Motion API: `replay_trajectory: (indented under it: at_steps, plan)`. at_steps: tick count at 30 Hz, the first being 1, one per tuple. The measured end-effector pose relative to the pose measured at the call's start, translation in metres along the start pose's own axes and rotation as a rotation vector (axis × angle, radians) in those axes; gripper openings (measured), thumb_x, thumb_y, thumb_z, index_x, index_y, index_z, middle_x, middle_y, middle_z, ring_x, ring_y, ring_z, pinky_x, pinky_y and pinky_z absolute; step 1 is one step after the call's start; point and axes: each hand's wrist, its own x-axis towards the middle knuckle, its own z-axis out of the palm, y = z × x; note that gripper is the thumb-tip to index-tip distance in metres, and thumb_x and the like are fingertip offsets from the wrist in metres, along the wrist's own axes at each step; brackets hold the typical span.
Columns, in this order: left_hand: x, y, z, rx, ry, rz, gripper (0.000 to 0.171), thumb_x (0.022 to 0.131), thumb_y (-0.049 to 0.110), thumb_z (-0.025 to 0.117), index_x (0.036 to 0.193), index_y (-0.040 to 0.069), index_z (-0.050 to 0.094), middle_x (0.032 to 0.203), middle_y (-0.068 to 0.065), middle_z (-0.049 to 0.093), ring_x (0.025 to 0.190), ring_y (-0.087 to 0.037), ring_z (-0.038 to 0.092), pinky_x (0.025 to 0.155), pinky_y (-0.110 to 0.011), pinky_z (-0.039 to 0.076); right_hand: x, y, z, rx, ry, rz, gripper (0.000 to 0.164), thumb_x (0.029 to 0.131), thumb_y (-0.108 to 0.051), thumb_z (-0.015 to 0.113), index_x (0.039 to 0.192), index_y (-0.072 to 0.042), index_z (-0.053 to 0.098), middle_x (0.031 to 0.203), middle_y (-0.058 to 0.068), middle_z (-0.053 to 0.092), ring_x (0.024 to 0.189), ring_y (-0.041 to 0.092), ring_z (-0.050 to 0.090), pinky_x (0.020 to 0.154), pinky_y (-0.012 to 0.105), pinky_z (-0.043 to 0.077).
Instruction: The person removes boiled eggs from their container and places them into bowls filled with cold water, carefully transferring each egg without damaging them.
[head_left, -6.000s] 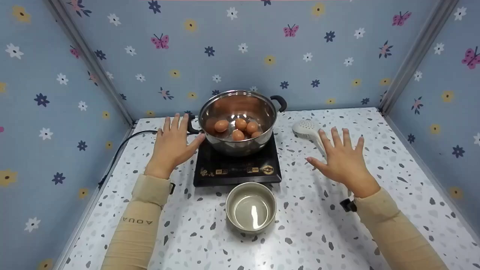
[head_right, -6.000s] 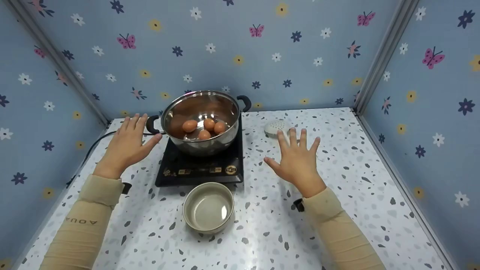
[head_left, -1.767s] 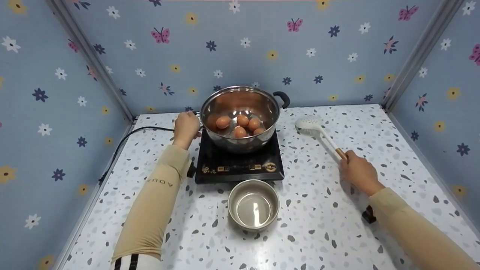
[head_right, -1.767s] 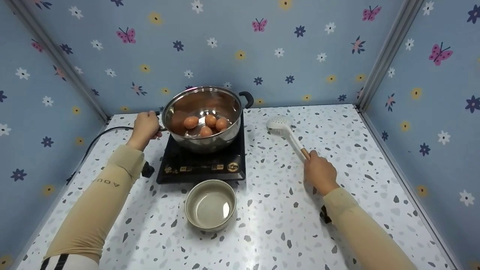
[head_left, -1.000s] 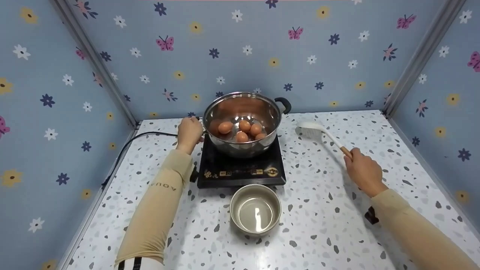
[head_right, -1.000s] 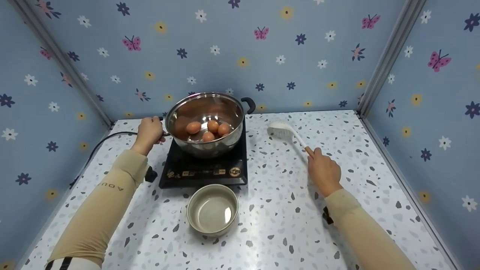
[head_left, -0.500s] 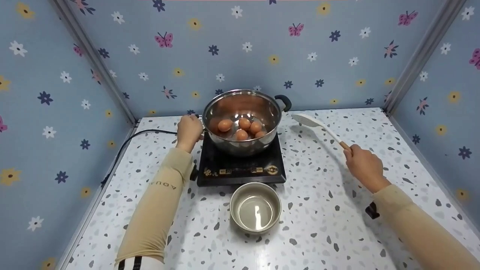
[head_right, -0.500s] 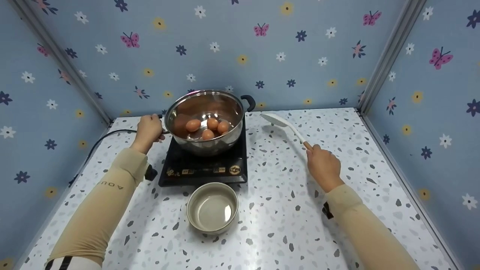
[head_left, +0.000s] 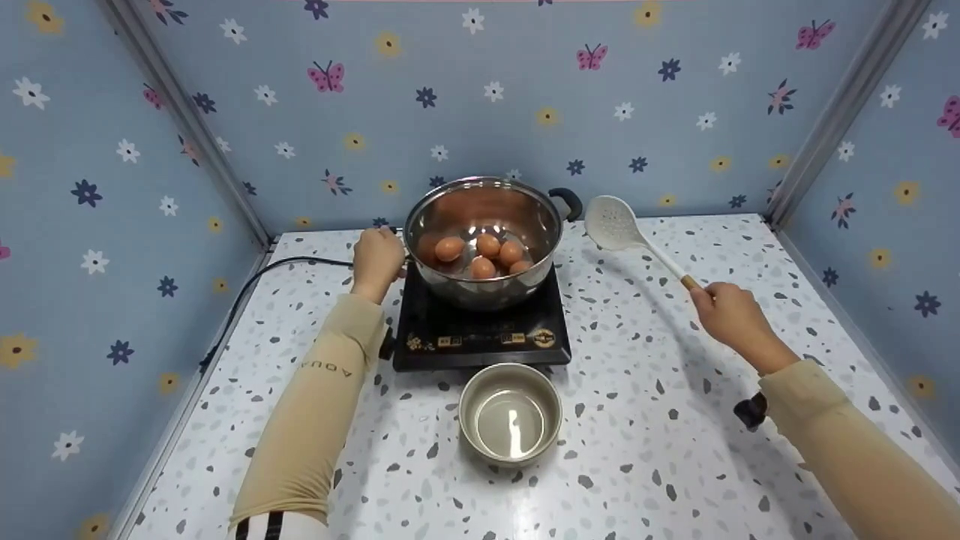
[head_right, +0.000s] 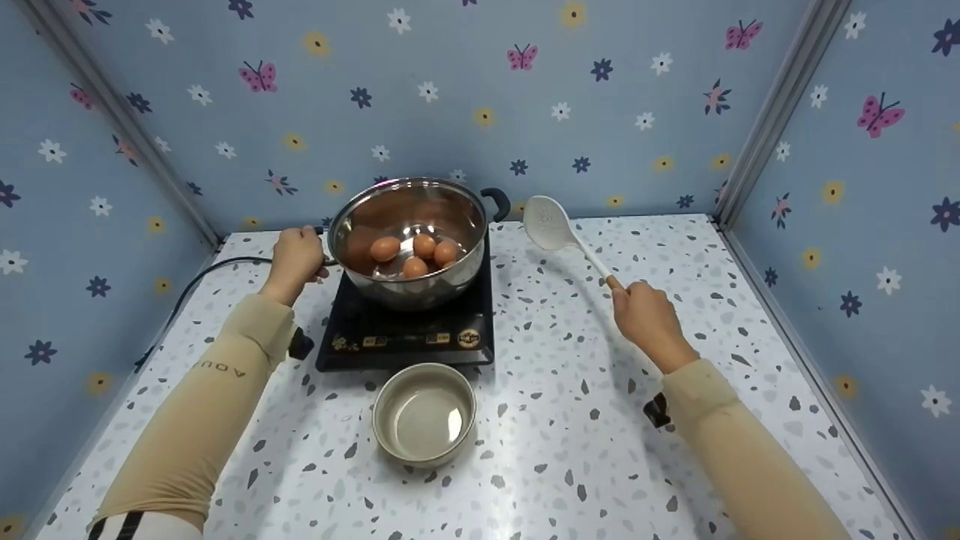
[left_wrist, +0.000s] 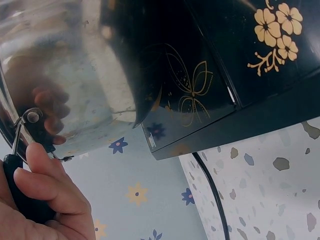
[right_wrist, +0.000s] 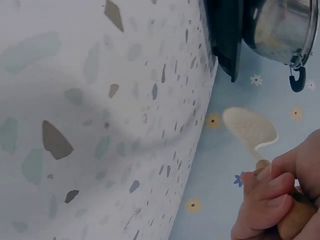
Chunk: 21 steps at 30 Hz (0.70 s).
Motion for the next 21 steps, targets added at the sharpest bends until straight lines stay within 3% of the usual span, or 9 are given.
replay_trajectory:
  at_steps: [5,10,21]
  plan:
    - [0.001,0.000,-0.001,0.000,-0.016,-0.001,0.053,0.115,0.019,0.025,0.075,0.010,0.058,0.049,0.004,0.051,0.037,-0.005,0.052,0.043,-0.021,0.044,-0.001,-0.004,-0.012,0.053,-0.005,0.024,0.050,0.114,-0.036,0.048,0.122,0.009,0.068,0.074,0.007,0.061,0.056,0.016,0.045,0.048,0.032,0.039]
    - [0.000,0.000,-0.001,-0.006,-0.012,0.006,0.051,0.116,0.019,0.026,0.077,0.010,0.058,0.052,0.004,0.051,0.038,-0.006,0.053,0.044,-0.021,0.045,-0.003,-0.009,-0.019,0.058,-0.008,0.022,0.051,0.113,-0.039,0.053,0.122,0.008,0.070,0.074,0.006,0.063,0.058,0.016,0.047,0.047,0.030,0.039]
    - [-0.002,0.000,-0.001,0.000,-0.005,0.007,0.048,0.116,0.020,0.027,0.080,0.010,0.058,0.057,0.002,0.053,0.041,-0.006,0.055,0.048,-0.023,0.047,-0.002,-0.021,-0.043,0.043,0.008,-0.001,0.055,0.116,-0.039,0.050,0.127,0.010,0.070,0.078,0.007,0.065,0.062,0.017,0.052,0.051,0.033,0.043]
